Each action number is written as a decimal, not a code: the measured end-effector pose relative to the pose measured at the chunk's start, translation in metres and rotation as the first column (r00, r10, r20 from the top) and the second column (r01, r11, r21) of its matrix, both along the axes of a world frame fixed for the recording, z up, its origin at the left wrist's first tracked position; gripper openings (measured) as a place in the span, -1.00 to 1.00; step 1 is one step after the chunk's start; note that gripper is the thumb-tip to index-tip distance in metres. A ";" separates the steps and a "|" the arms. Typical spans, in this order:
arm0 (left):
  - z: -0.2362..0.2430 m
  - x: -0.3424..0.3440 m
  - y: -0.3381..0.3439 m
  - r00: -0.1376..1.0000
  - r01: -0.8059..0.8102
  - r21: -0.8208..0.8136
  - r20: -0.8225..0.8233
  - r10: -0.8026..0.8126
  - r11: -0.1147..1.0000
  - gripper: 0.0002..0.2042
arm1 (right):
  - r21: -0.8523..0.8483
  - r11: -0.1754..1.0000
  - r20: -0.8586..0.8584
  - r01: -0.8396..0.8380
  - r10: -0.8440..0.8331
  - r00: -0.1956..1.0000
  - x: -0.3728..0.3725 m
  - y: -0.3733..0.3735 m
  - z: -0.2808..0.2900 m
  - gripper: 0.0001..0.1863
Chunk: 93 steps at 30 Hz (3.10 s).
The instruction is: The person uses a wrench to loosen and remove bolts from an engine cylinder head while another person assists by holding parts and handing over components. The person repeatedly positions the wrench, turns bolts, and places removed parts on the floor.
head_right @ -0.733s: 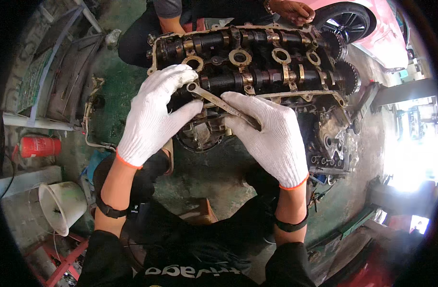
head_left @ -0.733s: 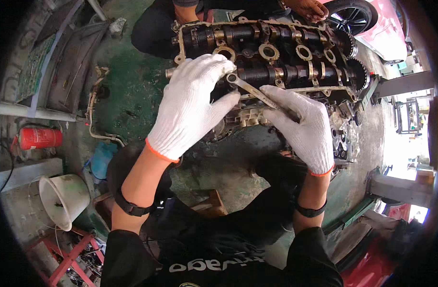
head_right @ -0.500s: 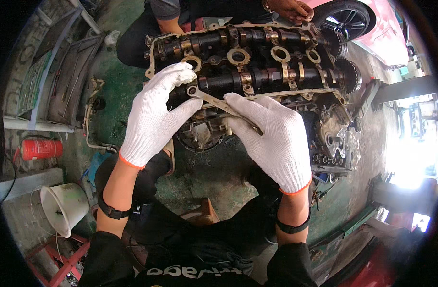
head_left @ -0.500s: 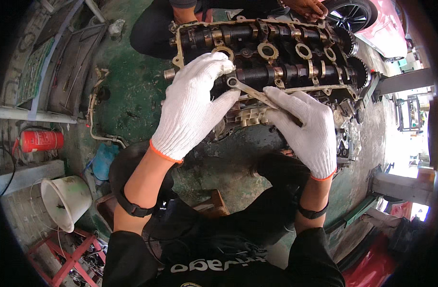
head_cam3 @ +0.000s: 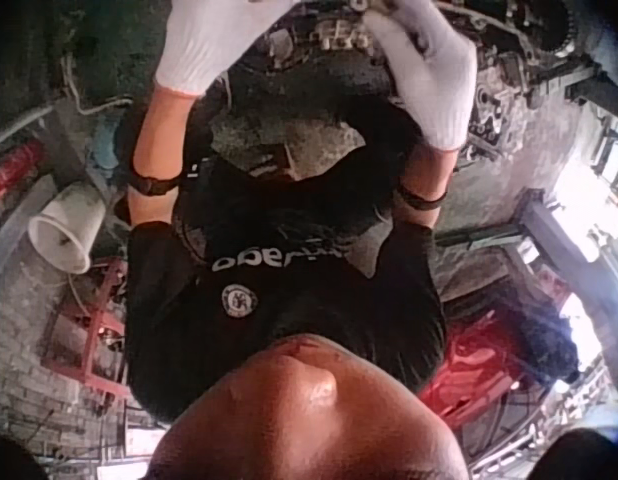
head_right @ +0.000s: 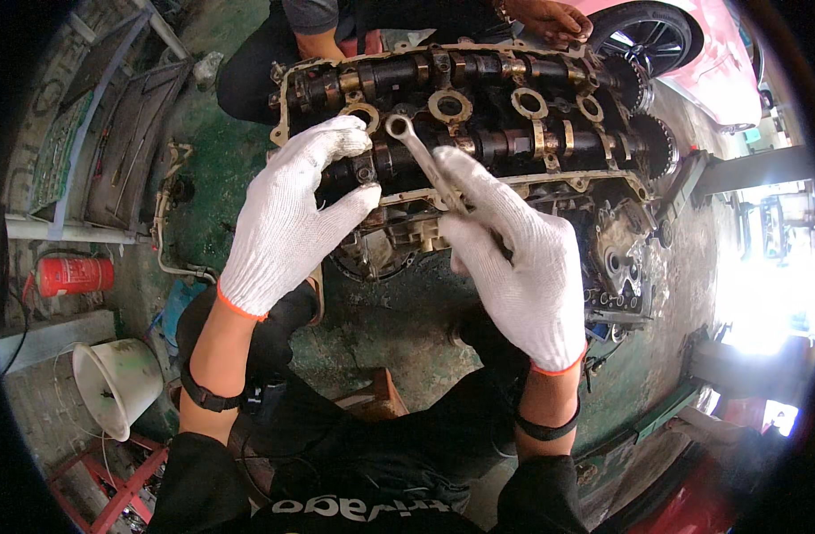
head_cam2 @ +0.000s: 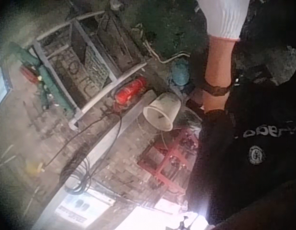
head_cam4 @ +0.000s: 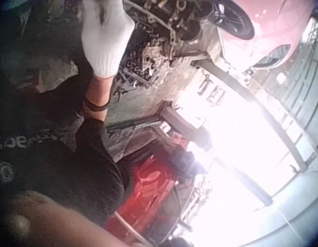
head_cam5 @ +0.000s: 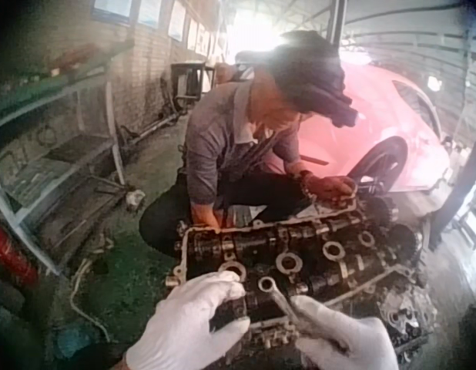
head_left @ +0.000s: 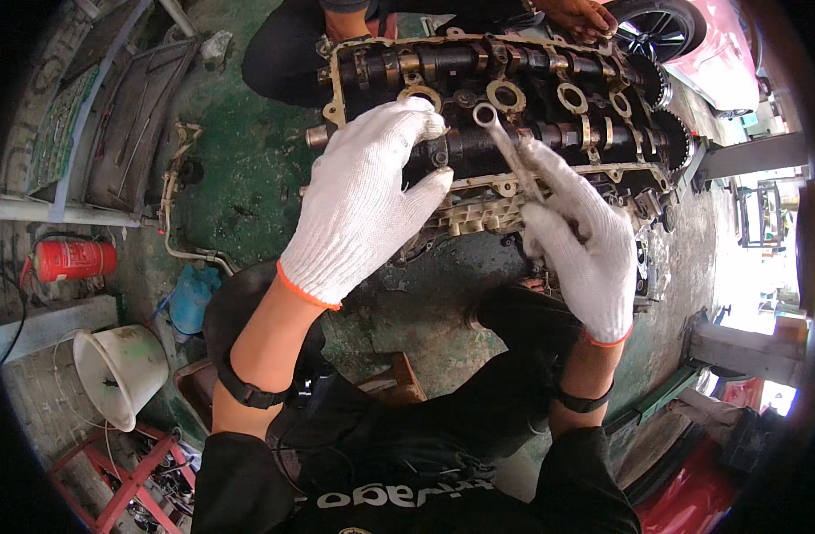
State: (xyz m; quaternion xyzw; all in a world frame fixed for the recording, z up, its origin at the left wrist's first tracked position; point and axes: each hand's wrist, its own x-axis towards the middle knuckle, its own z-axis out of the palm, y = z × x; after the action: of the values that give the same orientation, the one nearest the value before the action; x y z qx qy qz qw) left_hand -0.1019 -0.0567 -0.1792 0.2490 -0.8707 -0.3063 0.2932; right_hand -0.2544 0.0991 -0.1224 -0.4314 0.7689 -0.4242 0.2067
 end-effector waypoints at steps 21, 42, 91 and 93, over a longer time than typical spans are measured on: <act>-0.002 -0.001 0.002 0.999 -0.021 -0.077 0.036 0.023 0.997 -0.62 | -0.712 0.696 0.677 -0.099 0.716 0.170 -0.015 0.005 -0.016 -0.38; 0.004 0.002 0.002 0.999 0.021 -0.178 0.032 -0.016 0.984 -0.75 | -0.270 0.955 -0.337 -0.120 0.023 0.941 -0.002 0.008 0.002 -0.67; 0.012 -0.002 0.001 0.992 0.001 -0.265 0.124 0.033 0.964 -0.76 | -0.127 0.981 0.212 0.147 -0.118 0.970 -0.024 0.014 -0.025 -0.70; 0.011 -0.002 -0.003 0.998 0.012 -0.176 0.062 -0.001 0.984 -0.79 | -0.137 0.981 0.168 0.137 -0.113 0.979 -0.024 0.014 -0.030 -0.69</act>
State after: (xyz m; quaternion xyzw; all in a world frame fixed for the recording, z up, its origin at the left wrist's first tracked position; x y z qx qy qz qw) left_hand -0.1038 -0.0594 -0.1680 0.2287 -0.9038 -0.2211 0.2862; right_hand -0.2787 0.1135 -0.1519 -0.3609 0.7419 -0.5255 0.2079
